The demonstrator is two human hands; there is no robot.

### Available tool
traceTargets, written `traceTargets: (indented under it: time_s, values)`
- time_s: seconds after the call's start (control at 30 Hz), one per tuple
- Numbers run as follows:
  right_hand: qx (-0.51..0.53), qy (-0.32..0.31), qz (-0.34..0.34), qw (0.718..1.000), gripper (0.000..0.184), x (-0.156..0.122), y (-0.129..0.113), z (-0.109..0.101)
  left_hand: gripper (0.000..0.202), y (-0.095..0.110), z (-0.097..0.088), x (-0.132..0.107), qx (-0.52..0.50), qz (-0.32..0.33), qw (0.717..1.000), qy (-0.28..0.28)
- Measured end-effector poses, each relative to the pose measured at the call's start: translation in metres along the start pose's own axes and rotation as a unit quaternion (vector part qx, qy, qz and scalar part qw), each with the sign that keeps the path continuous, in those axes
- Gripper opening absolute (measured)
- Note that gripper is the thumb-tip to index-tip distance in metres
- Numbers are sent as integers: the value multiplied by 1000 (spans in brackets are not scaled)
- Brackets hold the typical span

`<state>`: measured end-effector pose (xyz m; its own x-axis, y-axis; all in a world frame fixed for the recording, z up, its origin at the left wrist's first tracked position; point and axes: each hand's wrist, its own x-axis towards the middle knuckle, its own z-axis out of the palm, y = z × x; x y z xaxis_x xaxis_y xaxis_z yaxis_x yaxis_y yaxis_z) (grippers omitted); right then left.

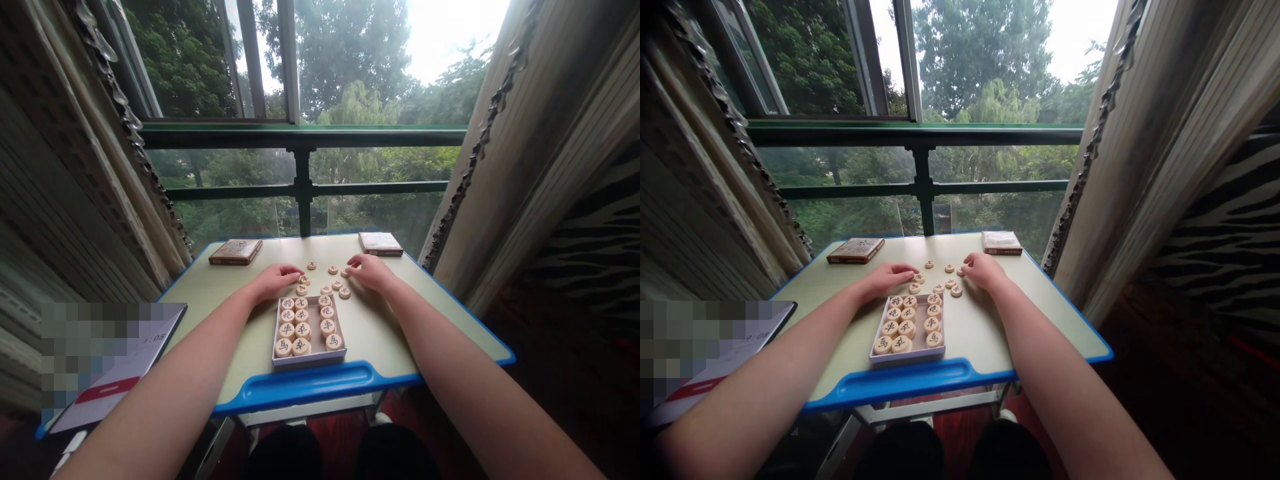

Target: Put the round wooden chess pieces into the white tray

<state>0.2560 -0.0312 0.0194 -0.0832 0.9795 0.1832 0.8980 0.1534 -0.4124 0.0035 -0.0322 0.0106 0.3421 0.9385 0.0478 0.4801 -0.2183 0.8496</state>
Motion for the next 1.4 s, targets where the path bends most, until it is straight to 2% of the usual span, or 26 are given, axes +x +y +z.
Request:
traceTargets:
  time_s: [0.27,0.53,0.67,0.87,1.0,1.13,1.23,1.3,1.4]
  values:
    - [-12,19,-52,998,26,3,4,7,48,1,-1,-1,-8,-9,1000,-7]
    - [-20,-12,-56,998,26,3,2,7,45,4,-3,-2,12,-5,1000,-28]
    - [-19,15,-57,998,28,3,3,8,39,3,-2,-1,35,-6,999,-31]
    - [-34,59,-106,992,26,-1,-2,6,44,0,0,1,82,6,997,12]
    - [-16,16,-90,996,29,-9,-10,-5,44,1,0,0,77,2,997,11]
    - [55,-81,-67,993,26,-16,-19,-19,51,1,0,-1,80,-6,997,-9]
    - [60,-143,-59,986,30,-20,-23,-24,48,0,1,-1,71,-3,997,-1]
    - [50,-159,-62,984,30,-21,-23,-24,46,-1,1,0,65,7,998,9]
    - [41,-135,-75,987,29,-21,-23,-21,44,-2,-1,1,73,19,997,34]
